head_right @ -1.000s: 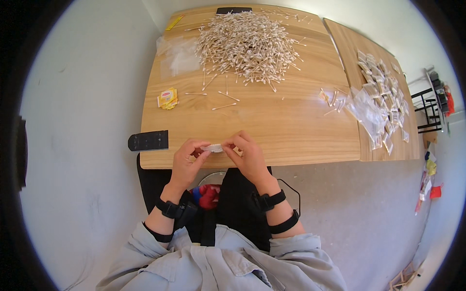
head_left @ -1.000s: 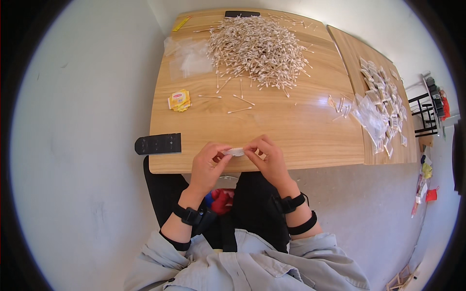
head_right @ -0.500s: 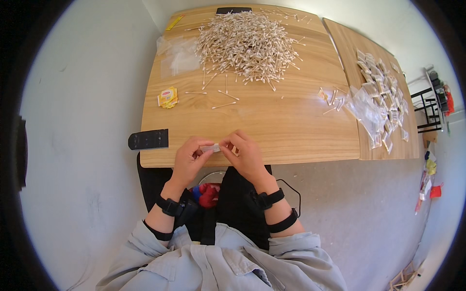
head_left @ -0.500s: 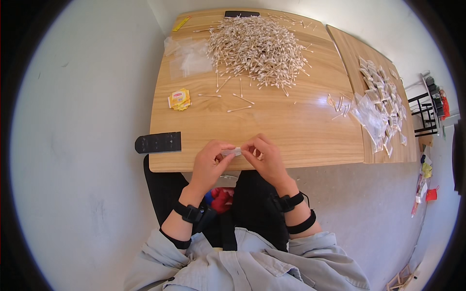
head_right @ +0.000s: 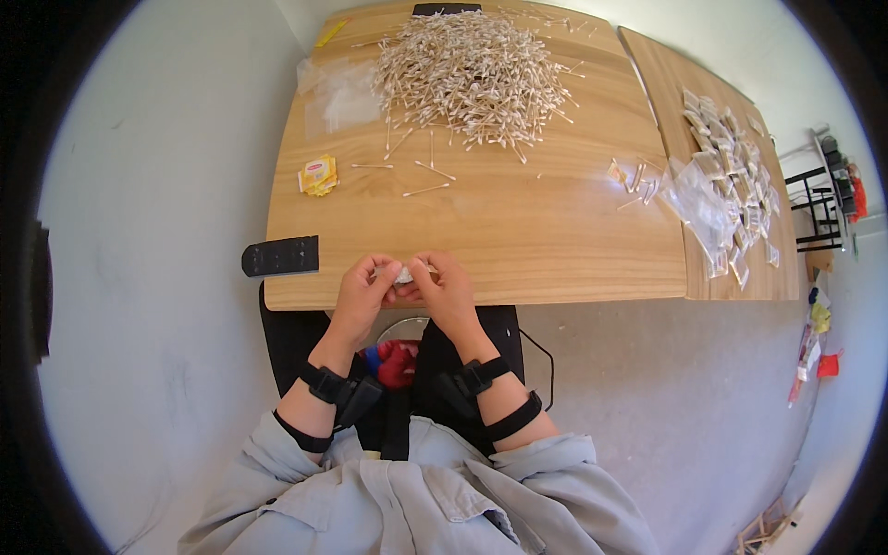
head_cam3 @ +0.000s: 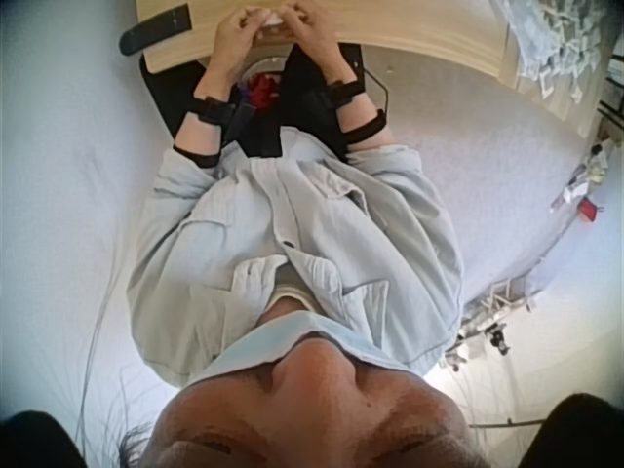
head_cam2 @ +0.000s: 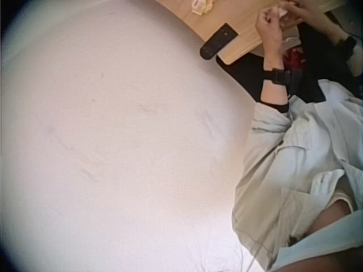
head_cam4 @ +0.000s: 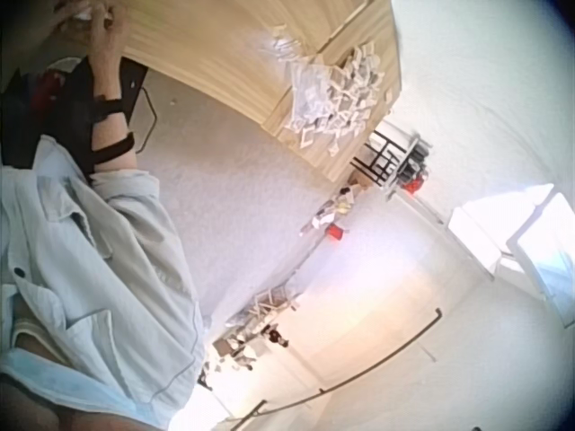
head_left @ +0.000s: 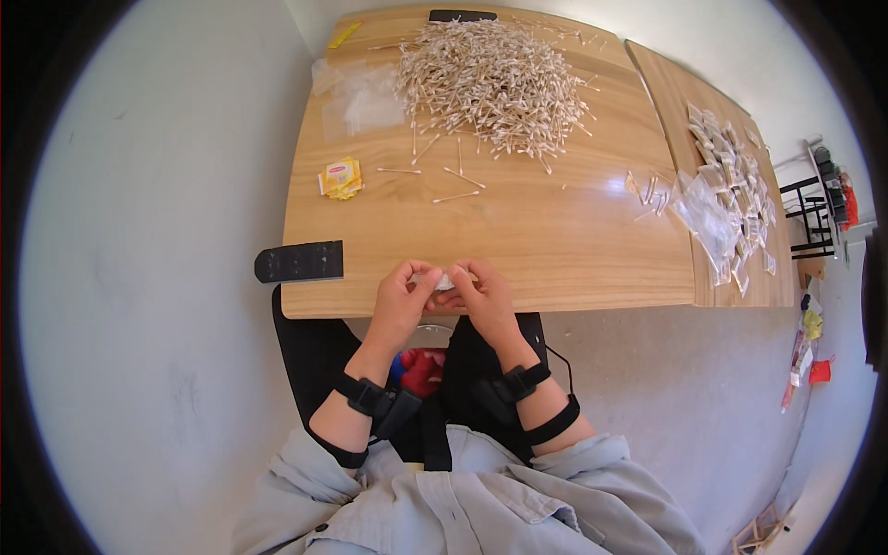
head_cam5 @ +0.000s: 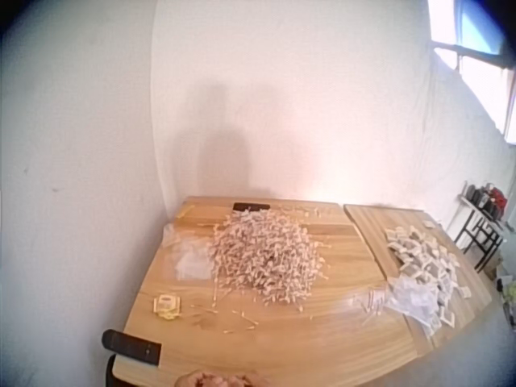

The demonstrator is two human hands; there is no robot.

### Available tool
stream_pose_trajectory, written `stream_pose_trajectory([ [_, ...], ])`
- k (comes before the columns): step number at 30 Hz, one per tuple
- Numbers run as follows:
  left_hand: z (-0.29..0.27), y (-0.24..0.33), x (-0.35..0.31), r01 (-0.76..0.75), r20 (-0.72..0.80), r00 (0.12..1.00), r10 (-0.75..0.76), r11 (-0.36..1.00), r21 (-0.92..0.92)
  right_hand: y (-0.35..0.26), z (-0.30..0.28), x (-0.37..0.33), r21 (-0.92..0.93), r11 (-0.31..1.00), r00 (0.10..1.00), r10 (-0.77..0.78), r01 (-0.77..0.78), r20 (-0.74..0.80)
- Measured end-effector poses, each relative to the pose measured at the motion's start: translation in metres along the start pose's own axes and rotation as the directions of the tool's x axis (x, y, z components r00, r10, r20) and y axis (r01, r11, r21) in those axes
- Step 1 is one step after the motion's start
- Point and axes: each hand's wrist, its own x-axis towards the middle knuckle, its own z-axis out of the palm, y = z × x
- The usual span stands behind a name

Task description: Manually organizing cotton swabs into small plastic bags.

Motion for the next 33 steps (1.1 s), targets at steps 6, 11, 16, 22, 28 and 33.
stream_pose_trajectory([
  [6, -0.003, -0.011, 0.003, -0.053, -0.025, 0.998, 0.051, 0.994, -0.095, 0.002, 0.002, 0.006, 0.034, 0.999, 0.999, -0.014, 0.012, 0.032],
  [11, 0.005, -0.012, -0.003, -0.176, 0.023, 0.984, 0.179, 0.979, -0.1, 0.007, 0.001, 0.004, 0.069, 0.997, 1.0, -0.029, 0.03, -0.005],
  [16, -0.008, -0.006, -0.004, -0.338, 0.069, 0.941, 0.332, 0.908, 0.248, 0.006, 0.0, 0.001, 0.156, 0.988, 0.999, 0.007, -0.014, 0.044],
  [22, -0.012, 0.001, -0.003, -0.415, 0.108, 0.908, 0.405, 0.83, 0.373, 0.001, -0.01, -0.007, 0.063, 0.997, 0.988, -0.057, 0.049, 0.141],
  [28, -0.012, 0.007, -0.003, -0.364, 0.141, 0.931, 0.338, 0.894, 0.261, -0.004, -0.023, 0.0, -0.133, 0.979, 0.973, -0.128, 0.156, 0.192],
  [33, -0.013, 0.005, -0.004, -0.341, 0.131, 0.94, 0.316, 0.901, 0.27, -0.004, -0.02, 0.0, -0.273, 0.918, 0.952, -0.242, 0.287, 0.187],
])
